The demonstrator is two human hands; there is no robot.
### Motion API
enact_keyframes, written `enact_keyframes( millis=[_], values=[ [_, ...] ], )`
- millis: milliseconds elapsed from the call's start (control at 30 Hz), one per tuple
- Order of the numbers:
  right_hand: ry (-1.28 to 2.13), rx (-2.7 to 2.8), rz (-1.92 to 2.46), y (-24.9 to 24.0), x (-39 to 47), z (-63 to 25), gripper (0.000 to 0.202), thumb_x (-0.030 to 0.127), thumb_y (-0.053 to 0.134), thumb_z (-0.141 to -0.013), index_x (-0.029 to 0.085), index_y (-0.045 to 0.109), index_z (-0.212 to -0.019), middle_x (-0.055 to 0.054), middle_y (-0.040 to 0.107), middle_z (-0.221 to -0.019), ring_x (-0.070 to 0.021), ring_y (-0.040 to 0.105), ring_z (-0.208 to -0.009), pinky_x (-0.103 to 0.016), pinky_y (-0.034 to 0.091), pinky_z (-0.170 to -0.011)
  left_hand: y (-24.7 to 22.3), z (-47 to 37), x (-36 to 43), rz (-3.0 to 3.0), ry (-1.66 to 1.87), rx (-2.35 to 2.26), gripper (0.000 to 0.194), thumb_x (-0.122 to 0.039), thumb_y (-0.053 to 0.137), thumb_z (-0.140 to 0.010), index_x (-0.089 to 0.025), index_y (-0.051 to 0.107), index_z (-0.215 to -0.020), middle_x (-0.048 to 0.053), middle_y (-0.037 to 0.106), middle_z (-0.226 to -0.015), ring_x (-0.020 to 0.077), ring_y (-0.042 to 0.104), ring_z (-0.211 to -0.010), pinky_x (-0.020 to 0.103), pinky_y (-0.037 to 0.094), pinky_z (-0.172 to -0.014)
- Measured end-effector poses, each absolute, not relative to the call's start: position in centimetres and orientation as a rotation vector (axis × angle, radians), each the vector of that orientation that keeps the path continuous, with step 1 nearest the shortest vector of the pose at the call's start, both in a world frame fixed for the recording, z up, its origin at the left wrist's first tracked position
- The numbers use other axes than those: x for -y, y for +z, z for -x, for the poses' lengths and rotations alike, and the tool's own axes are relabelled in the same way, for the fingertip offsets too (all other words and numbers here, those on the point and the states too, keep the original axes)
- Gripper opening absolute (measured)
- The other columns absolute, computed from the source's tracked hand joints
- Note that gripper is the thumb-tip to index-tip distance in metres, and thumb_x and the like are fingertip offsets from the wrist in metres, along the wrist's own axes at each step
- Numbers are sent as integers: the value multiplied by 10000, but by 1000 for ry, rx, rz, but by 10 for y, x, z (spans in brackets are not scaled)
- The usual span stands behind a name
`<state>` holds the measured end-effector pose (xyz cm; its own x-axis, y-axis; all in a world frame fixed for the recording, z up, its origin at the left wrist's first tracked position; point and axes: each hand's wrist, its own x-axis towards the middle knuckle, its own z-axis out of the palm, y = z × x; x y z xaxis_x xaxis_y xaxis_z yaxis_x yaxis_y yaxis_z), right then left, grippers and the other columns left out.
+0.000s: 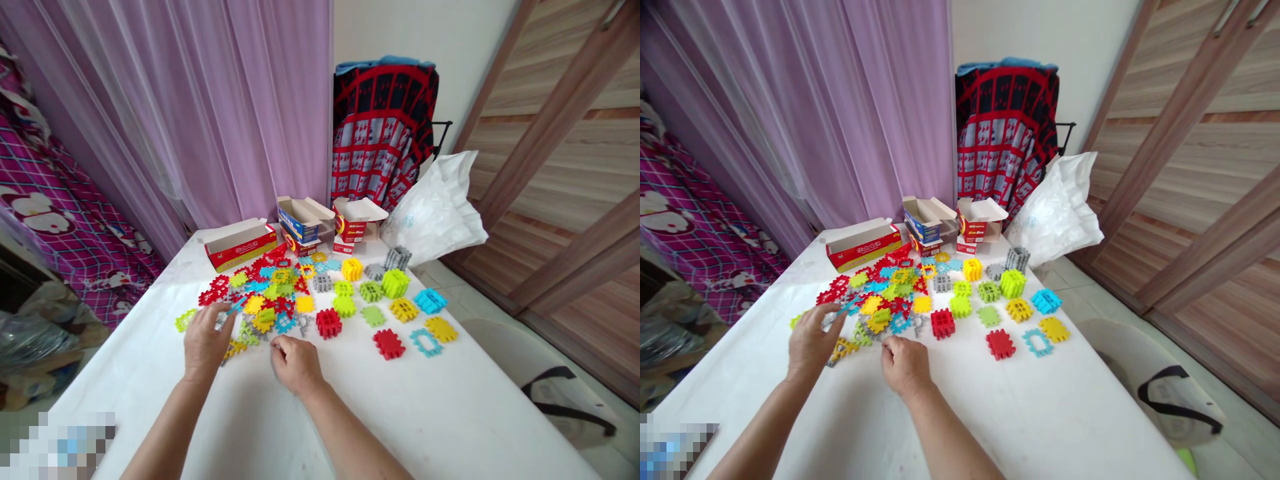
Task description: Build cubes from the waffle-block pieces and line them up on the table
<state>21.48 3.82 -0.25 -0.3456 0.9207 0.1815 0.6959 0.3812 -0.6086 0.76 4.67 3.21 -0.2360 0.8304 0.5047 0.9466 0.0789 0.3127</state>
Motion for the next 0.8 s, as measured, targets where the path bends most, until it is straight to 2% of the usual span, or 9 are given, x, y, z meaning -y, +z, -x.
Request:
enact_keyframes(
  millis=[100,333,567,800],
  values=[
    [615,2125,1363,-3,-38,-216,227,221,510,-886,282,716,-957,23,763,-895,-130,692,-826,-190,423,-720,18,-15,-37,2110,-821,1924,238,-437,534,-859,-260,664,-951,74,733,-1060,261,657,-994,392,470,-911],
    [638,2076,1398,-9,-41,-215,222,212,512,-883,260,721,-942,14,762,-864,-128,687,-784,-189,402,-690,-4,8,-23,1987,-801,2093,300,-403,450,-888,-234,690,-949,83,750,-1037,259,682,-962,387,501,-883],
    [608,2075,1372,-8,-41,-214,213,215,517,-878,251,725,-912,7,757,-813,-129,681,-743,-199,386,-658,-4,-27,-34,1997,-639,2163,477,-455,596,-814,-206,619,-1219,125,704,-1194,305,602,-1158,454,433,-963],
    [594,2073,1359,-9,-42,-213,208,209,528,-867,261,725,-908,11,763,-843,-137,695,-769,-203,420,-681,-14,-31,-39,1963,-706,2106,417,-419,570,-822,-194,627,-1169,120,724,-1122,290,636,-1075,428,416,-951]
  ],
)
